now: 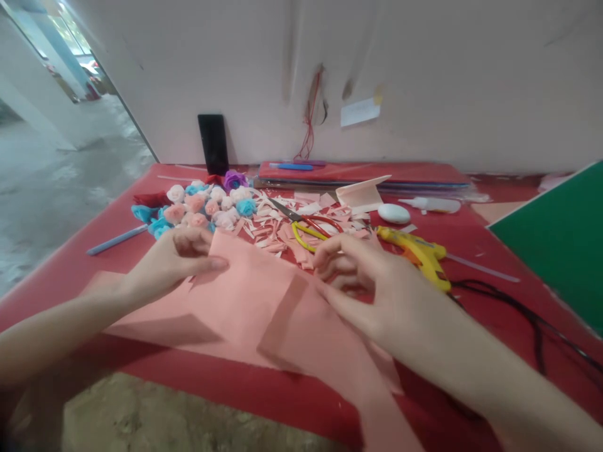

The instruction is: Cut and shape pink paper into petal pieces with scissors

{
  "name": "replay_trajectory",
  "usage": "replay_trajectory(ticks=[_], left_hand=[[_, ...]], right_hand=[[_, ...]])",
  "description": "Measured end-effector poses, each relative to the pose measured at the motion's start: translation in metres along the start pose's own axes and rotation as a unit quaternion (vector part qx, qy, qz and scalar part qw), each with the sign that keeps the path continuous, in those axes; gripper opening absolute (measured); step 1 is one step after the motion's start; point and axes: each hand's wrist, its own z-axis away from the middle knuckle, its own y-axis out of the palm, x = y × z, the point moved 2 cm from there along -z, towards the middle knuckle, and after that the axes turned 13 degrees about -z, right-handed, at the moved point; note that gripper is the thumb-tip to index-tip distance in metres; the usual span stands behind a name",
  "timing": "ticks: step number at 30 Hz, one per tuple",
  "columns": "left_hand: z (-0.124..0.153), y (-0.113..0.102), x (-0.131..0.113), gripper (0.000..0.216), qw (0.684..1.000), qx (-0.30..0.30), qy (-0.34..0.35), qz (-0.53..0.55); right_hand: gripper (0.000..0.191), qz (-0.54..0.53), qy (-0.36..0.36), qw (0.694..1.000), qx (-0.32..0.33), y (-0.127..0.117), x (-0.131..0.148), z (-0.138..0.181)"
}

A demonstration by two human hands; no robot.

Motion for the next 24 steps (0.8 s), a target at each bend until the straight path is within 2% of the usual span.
replay_trajectory(ticks=[3,6,9,12,14,15,17,19,21,24], left_hand=[[0.01,0.002,0.014,0.031,0.996,0.043,-0.06,-0.056],[0.019,0.004,0.033,0.036,0.974,0.081,-0.099,-0.187],[0.025,0.003,0.047,0.043,0.918,0.091,-0.084,-0.376],[0.028,0.0,0.051,0.044,0.858,0.068,-0.028,-0.508],[0.03,-0.002,0.05,0.034,0.842,0.053,0.007,-0.537],[0.031,-0.003,0.049,0.031,0.847,0.058,0.029,-0.528],[0.033,-0.005,0.047,0.029,0.863,0.08,0.079,-0.493],[0.034,-0.007,0.044,0.031,0.87,0.101,0.119,-0.467],[0.034,-0.007,0.044,0.044,0.869,0.131,0.125,-0.461],[0.034,-0.002,0.048,0.078,0.855,0.171,0.131,-0.472]], right_hand=[[0.013,-0.045,0.104,0.989,0.094,0.015,-0.018,-0.008],[0.007,-0.006,0.119,0.978,0.171,0.037,-0.034,-0.014],[0.009,0.054,0.124,0.967,0.215,0.053,-0.048,-0.015],[0.012,0.091,0.116,0.969,0.2,0.058,-0.057,-0.008],[0.016,0.147,0.058,0.973,0.169,0.058,-0.056,-0.001],[0.018,0.185,0.006,0.971,0.149,0.058,-0.053,0.003],[0.018,0.26,-0.118,0.952,0.108,0.062,-0.046,0.011],[0.016,0.298,-0.207,0.929,0.073,0.068,-0.04,0.018],[0.015,0.295,-0.253,0.92,0.045,0.076,-0.038,0.023],[0.017,0.267,-0.278,0.923,0.015,0.084,-0.042,0.031]])
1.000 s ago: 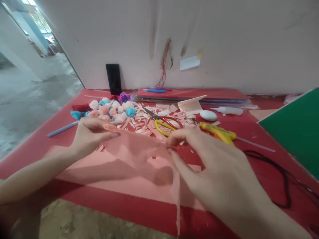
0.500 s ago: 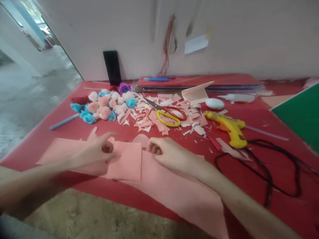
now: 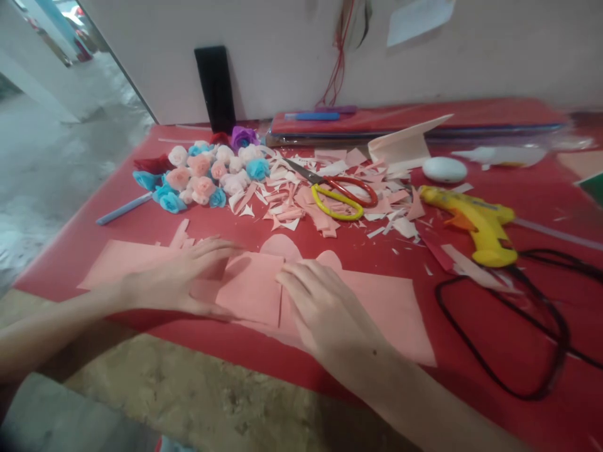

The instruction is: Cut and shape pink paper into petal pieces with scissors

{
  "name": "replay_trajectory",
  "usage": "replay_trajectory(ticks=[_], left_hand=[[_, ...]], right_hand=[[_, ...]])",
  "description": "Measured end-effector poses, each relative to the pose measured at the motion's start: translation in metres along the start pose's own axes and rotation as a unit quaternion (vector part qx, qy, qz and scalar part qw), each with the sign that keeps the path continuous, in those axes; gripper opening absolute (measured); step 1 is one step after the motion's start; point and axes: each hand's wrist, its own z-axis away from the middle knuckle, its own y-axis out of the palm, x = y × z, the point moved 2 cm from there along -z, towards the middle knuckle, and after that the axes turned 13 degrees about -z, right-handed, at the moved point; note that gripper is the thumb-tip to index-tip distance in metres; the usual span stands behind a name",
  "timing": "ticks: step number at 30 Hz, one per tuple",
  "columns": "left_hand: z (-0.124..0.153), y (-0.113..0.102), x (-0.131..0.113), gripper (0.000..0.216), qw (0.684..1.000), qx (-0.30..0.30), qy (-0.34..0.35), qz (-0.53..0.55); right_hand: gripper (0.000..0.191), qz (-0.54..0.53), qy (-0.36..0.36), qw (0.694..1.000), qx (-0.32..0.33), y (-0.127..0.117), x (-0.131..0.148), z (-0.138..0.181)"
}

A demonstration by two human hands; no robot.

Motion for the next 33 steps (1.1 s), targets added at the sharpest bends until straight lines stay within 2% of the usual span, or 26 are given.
replay_trajectory(ticks=[2,4,7,10,15,19,24,28,31,33], left_hand=[[-0.001,0.005,-0.005,0.084,0.999,-0.016,0.031,-0.026],[-0.002,0.009,-0.013,0.081,0.994,-0.051,0.069,-0.06],[-0.006,0.014,-0.029,0.064,0.981,-0.094,0.12,-0.116],[-0.01,0.017,-0.042,0.045,0.966,-0.106,0.157,-0.175],[-0.012,0.019,-0.045,0.026,0.961,-0.113,0.174,-0.186],[-0.009,0.02,-0.04,0.022,0.968,-0.121,0.161,-0.15],[-0.005,0.016,-0.038,0.025,0.986,-0.102,0.119,-0.057],[0.001,0.01,-0.037,0.041,0.992,-0.106,0.063,-0.018],[0.008,0.008,-0.034,0.055,0.994,-0.108,0.001,0.032],[0.012,0.007,-0.032,0.052,0.99,-0.111,-0.038,0.081]], right_hand=[[0.017,-0.009,0.002,1.0,-0.014,0.004,0.001,0.006],[0.015,-0.017,0.009,1.0,-0.021,0.007,0.0,0.011],[0.015,-0.04,0.021,0.999,-0.028,0.011,-0.001,0.014],[0.014,-0.061,0.027,0.997,-0.039,0.014,-0.002,0.014],[0.012,-0.068,0.027,0.996,-0.051,0.016,-0.004,0.017],[0.017,-0.034,-0.001,0.999,-0.04,0.016,-0.003,0.016],[0.025,-0.044,0.016,0.999,-0.026,0.01,0.001,0.004],[0.021,-0.087,-0.013,0.996,-0.031,-0.001,0.008,-0.02],[0.018,-0.128,-0.02,0.991,-0.008,-0.006,0.015,-0.044],[0.018,-0.16,-0.026,0.987,0.008,-0.006,0.019,-0.06]])
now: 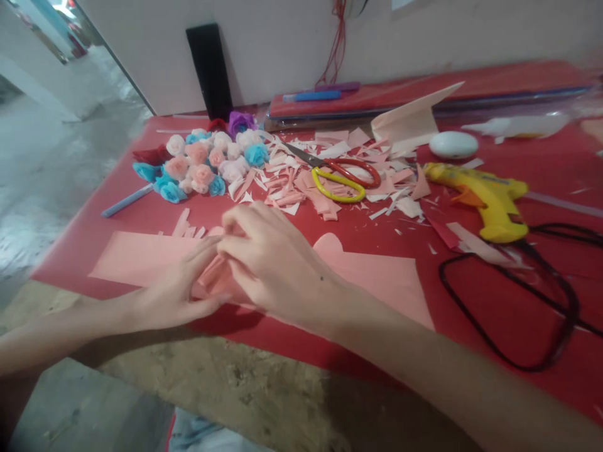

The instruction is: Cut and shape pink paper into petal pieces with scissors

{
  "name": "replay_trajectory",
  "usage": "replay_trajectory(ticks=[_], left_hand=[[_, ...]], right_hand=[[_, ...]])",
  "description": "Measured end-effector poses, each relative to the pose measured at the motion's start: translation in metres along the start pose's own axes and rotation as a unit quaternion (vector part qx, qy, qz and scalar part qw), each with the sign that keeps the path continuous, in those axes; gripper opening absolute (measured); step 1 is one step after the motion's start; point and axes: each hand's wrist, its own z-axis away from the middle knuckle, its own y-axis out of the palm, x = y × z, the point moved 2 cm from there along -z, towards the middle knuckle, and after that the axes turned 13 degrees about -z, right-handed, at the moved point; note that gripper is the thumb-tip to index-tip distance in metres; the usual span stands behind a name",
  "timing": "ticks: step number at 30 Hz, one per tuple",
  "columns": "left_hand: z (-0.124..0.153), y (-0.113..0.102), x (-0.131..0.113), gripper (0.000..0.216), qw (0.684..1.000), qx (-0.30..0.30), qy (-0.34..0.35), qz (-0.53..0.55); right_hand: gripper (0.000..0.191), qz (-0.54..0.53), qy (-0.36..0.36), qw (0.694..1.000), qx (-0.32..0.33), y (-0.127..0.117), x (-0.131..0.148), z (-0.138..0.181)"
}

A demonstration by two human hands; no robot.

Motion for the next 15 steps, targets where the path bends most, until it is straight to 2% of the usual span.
replay_trajectory(ticks=[3,6,10,15], left_hand=[[0.004,-0.001,0.004,0.037,0.995,-0.025,-0.048,0.088],[0.007,0.002,0.01,0.034,0.978,-0.054,-0.119,0.164],[0.011,0.008,0.022,0.039,0.929,-0.055,-0.25,0.267],[0.014,0.015,0.031,0.04,0.876,-0.061,-0.317,0.359]], right_hand=[[0.017,-0.054,-0.023,0.998,0.003,0.006,0.0,-0.025],[0.015,-0.102,-0.032,0.994,0.018,0.015,-0.006,-0.05],[0.016,-0.152,0.015,0.986,0.061,0.021,-0.014,-0.074],[0.014,-0.21,0.04,0.974,0.073,0.02,-0.017,-0.088]])
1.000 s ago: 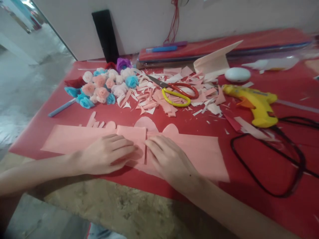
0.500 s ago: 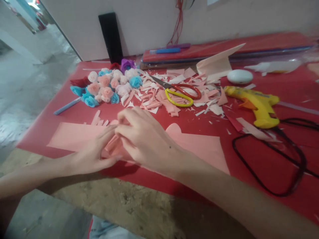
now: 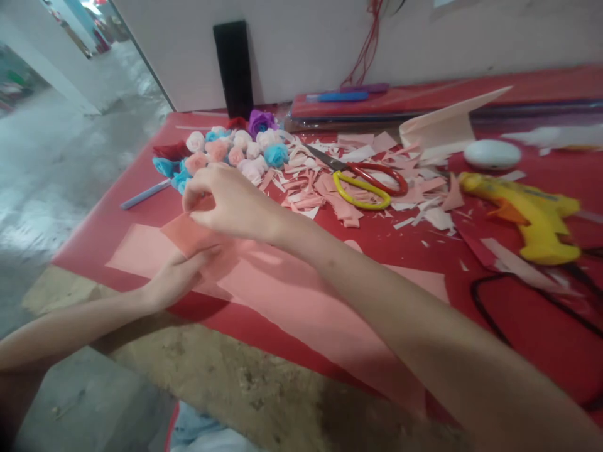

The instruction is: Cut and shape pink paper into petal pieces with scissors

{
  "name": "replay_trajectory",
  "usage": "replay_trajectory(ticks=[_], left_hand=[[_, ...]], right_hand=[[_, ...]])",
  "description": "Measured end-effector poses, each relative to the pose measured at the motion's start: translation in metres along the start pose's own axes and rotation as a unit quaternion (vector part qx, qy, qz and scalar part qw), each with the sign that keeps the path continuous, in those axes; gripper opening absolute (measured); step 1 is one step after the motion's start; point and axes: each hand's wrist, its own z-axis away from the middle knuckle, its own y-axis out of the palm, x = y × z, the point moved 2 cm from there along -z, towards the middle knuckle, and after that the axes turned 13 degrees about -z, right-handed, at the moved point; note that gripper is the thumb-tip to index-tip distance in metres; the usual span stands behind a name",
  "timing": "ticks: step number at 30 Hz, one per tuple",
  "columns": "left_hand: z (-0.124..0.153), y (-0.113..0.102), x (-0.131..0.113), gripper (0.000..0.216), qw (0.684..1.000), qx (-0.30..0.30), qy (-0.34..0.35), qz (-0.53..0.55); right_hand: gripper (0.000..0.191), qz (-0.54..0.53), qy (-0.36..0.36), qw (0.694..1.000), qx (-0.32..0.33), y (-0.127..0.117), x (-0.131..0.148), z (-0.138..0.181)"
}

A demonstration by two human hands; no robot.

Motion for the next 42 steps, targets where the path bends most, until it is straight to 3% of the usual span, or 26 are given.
replay_trajectory(ticks=[8,10,14,18,22,26,30,36,42], left_hand=[[-0.005,0.0,0.003,0.029,0.992,0.005,-0.058,0.114],[-0.006,-0.002,-0.002,0.028,0.988,0.014,-0.072,0.138],[-0.01,-0.009,-0.011,0.025,0.979,0.035,-0.058,0.191],[-0.015,-0.013,-0.016,0.018,0.971,0.033,-0.05,0.231],[-0.015,-0.012,-0.022,0.025,0.967,0.063,-0.013,0.248],[-0.014,-0.011,-0.019,0.031,0.978,0.081,0.025,0.189],[-0.018,-0.014,-0.009,0.027,0.993,0.05,0.084,0.058],[-0.019,-0.016,-0.013,0.033,0.988,0.047,0.123,-0.076],[-0.015,-0.016,-0.019,0.036,0.986,0.043,0.123,-0.1]], right_hand=[[0.013,-0.071,0.016,0.997,-0.024,-0.002,-0.008,-0.016],[0.009,-0.088,0.035,0.995,-0.036,-0.006,-0.011,-0.017],[0.018,-0.078,0.111,0.989,-0.061,-0.019,-0.017,-0.007],[0.014,-0.103,0.165,0.981,-0.024,-0.026,-0.025,0.013],[0.014,-0.151,0.205,0.967,0.017,-0.023,-0.035,0.03],[0.018,-0.178,0.235,0.955,0.012,-0.022,-0.036,0.04],[0.017,-0.168,0.267,0.949,-0.024,-0.028,-0.033,0.047],[0.02,-0.173,0.298,0.938,-0.04,-0.032,-0.036,0.055],[0.023,-0.154,0.369,0.916,0.029,-0.023,-0.033,0.054]])
